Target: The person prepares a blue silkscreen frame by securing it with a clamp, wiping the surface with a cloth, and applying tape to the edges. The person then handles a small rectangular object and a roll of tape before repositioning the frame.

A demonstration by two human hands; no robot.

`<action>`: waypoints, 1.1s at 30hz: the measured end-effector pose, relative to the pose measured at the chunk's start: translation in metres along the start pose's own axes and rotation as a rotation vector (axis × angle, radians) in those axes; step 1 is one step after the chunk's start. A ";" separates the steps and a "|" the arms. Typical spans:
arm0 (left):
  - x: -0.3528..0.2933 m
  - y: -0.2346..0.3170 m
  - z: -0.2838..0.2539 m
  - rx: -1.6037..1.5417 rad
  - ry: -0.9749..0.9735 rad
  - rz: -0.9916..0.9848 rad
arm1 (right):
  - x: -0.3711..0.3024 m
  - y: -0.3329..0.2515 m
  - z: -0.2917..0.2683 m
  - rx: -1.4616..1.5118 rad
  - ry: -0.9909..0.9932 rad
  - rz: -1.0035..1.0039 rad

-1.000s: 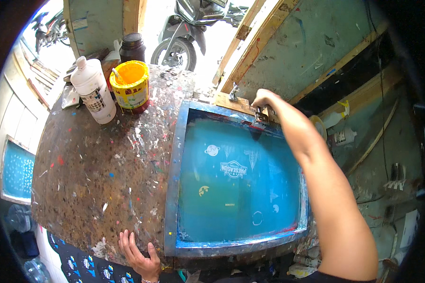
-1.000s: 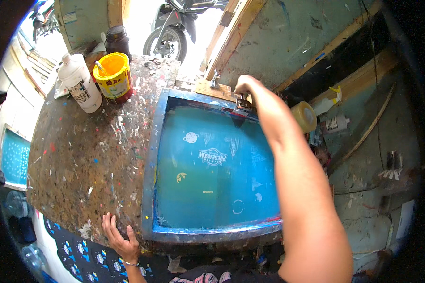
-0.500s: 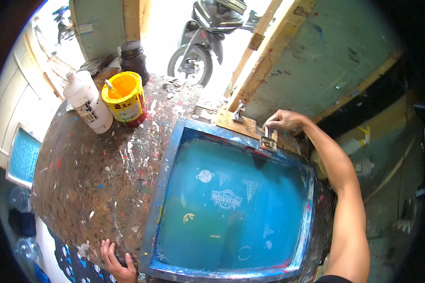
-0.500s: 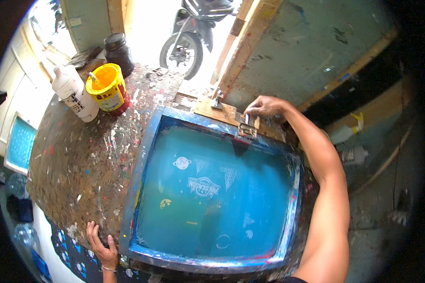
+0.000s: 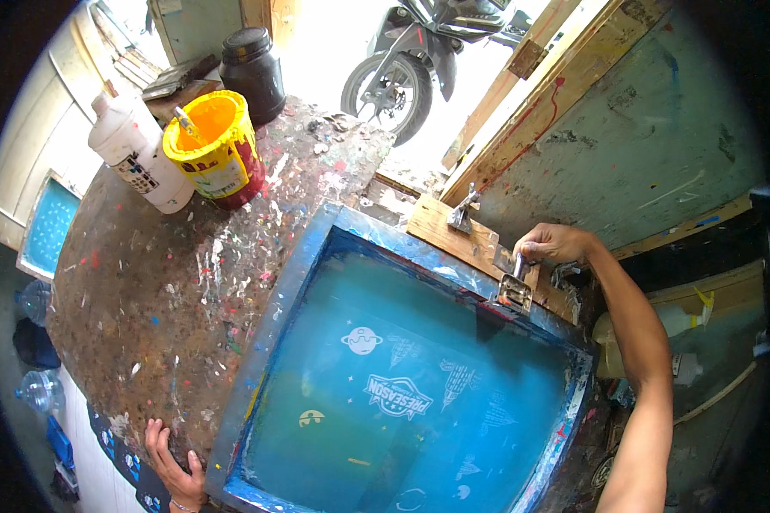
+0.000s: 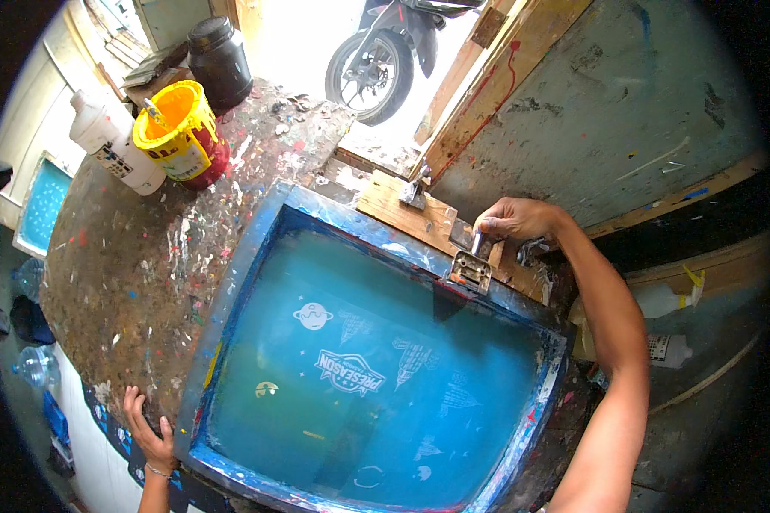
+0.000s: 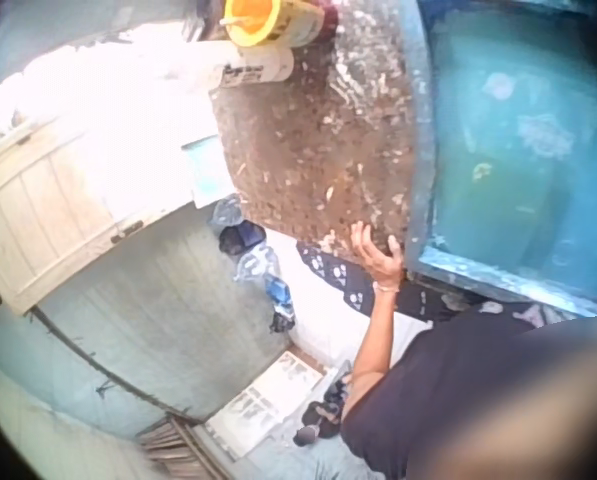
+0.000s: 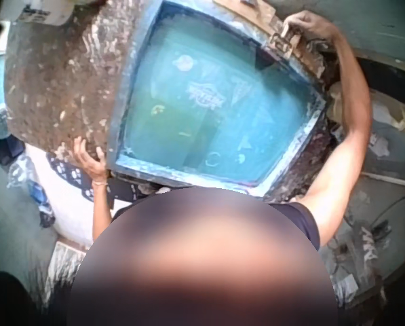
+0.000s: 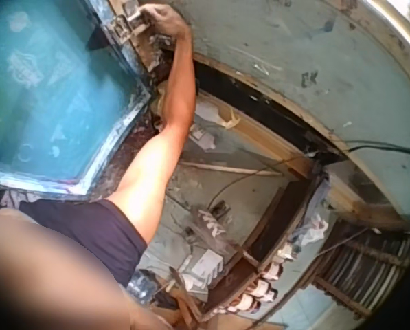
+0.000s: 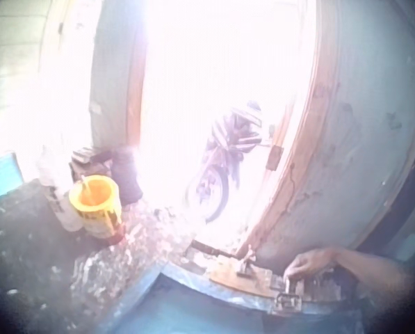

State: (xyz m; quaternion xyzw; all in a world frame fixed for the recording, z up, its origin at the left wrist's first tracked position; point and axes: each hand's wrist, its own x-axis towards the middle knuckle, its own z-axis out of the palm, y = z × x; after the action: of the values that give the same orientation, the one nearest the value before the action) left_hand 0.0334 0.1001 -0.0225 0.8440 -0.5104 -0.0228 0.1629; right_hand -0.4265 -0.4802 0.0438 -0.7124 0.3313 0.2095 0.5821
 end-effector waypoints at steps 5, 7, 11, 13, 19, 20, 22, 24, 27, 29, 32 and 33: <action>-0.001 -0.003 0.002 0.021 0.009 0.020 | -0.004 -0.014 0.005 -0.096 0.016 -0.012; -0.001 -0.004 0.002 0.025 0.006 0.026 | -0.005 -0.023 0.009 -0.138 0.047 0.031; -0.002 -0.005 0.002 0.018 0.010 0.021 | -0.005 -0.041 0.016 -0.347 0.154 0.250; -0.001 -0.005 0.002 0.008 0.013 0.014 | -0.006 -0.047 0.021 -0.302 0.211 0.333; 0.000 -0.004 0.000 -0.003 -0.021 0.012 | -0.013 -0.043 0.043 -0.066 0.362 0.310; 0.001 -0.005 0.001 -0.002 -0.020 0.012 | -0.013 -0.041 0.044 -0.021 0.383 0.323; 0.000 -0.005 0.001 0.009 -0.028 0.002 | -0.011 -0.040 0.045 -0.025 0.427 0.361; -0.001 -0.005 0.001 0.015 -0.032 0.008 | -0.008 -0.041 0.043 -0.079 0.420 0.422; 0.002 -0.003 0.000 0.011 -0.036 0.009 | -0.003 -0.050 0.041 -0.179 0.441 0.468; 0.005 0.002 -0.003 0.003 -0.026 0.005 | -0.001 -0.060 0.043 -0.211 0.477 0.593; 0.013 0.010 -0.011 0.000 0.051 0.076 | 0.002 -0.081 0.047 -0.173 0.461 0.756; 0.015 0.012 -0.014 0.002 0.085 0.111 | 0.002 -0.087 0.048 -0.154 0.471 0.753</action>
State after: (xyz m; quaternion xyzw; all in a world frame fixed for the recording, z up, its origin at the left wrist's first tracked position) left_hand 0.0332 0.0850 -0.0040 0.8148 -0.5490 0.0224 0.1847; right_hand -0.3587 -0.4250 0.0914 -0.6118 0.6744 0.2627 0.3192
